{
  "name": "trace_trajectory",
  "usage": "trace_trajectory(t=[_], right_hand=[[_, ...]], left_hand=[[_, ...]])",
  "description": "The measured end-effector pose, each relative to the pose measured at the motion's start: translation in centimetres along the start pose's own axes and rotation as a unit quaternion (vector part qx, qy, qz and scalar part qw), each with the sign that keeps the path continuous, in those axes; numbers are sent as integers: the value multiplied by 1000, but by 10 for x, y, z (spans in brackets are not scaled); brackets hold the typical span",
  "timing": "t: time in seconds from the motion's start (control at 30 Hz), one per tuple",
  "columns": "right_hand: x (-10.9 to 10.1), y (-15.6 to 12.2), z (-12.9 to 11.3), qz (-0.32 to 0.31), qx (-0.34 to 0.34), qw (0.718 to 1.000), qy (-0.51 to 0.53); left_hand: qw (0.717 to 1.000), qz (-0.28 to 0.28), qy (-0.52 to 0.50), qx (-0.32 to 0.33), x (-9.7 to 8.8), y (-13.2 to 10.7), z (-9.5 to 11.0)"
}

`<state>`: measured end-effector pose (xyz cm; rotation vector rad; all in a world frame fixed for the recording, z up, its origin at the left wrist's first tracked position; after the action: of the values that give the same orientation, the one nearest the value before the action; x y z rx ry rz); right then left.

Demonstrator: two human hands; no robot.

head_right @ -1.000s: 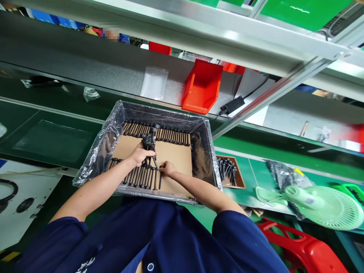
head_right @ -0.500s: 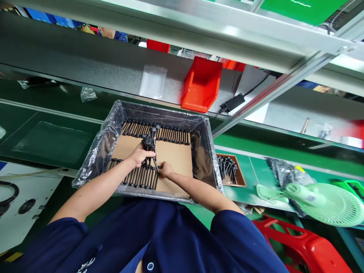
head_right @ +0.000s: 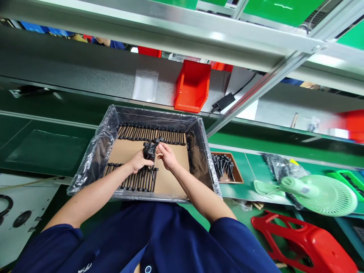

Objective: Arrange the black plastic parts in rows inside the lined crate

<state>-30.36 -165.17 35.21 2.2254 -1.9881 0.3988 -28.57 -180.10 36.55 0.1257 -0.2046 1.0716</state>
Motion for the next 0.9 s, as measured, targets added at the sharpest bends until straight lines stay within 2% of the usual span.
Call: trace_trajectory(t=[0.17,0.33,0.47,0.53,0.6,0.67,0.73,0.8,0.9], right_hand=[[2,-2,-2,39,-43,998,6],[-3,5,-19,77,-79,991,82],[-37,21,-43,126,-132,977,110],[-59,27,-43,166,-145,972,81],[-74,29,-25,177,-88,980,8],[-78,23,10,146,35,985,-88],[-73,9,51,95,169,965,-173],[-64,-7,85,55,267,934,-231],[-55,-21,107,6,313,901,-301]], left_hand=[[998,1,33,-51,-2,0,-8],[996,-15,71,-59,-1,0,-9],[994,-1,83,-73,1,0,-12],[994,24,77,-73,-1,2,-13],[994,51,69,-62,-5,4,-13],[995,70,57,-44,-10,6,-13],[995,81,46,-28,-14,7,-13],[995,86,44,-18,-16,7,-13],[995,81,51,-13,-15,7,-13]])
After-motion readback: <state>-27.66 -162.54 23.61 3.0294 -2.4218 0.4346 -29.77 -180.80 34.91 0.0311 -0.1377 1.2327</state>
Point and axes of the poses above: each hand's wrist, its own y-axis towards the middle knuckle, its own x-axis out of the palm, z = x × y, the point moved 2 cm from there along y, towards the middle knuckle, and after that the axes turned 3 degrees about -z, right-handed, at the moved point
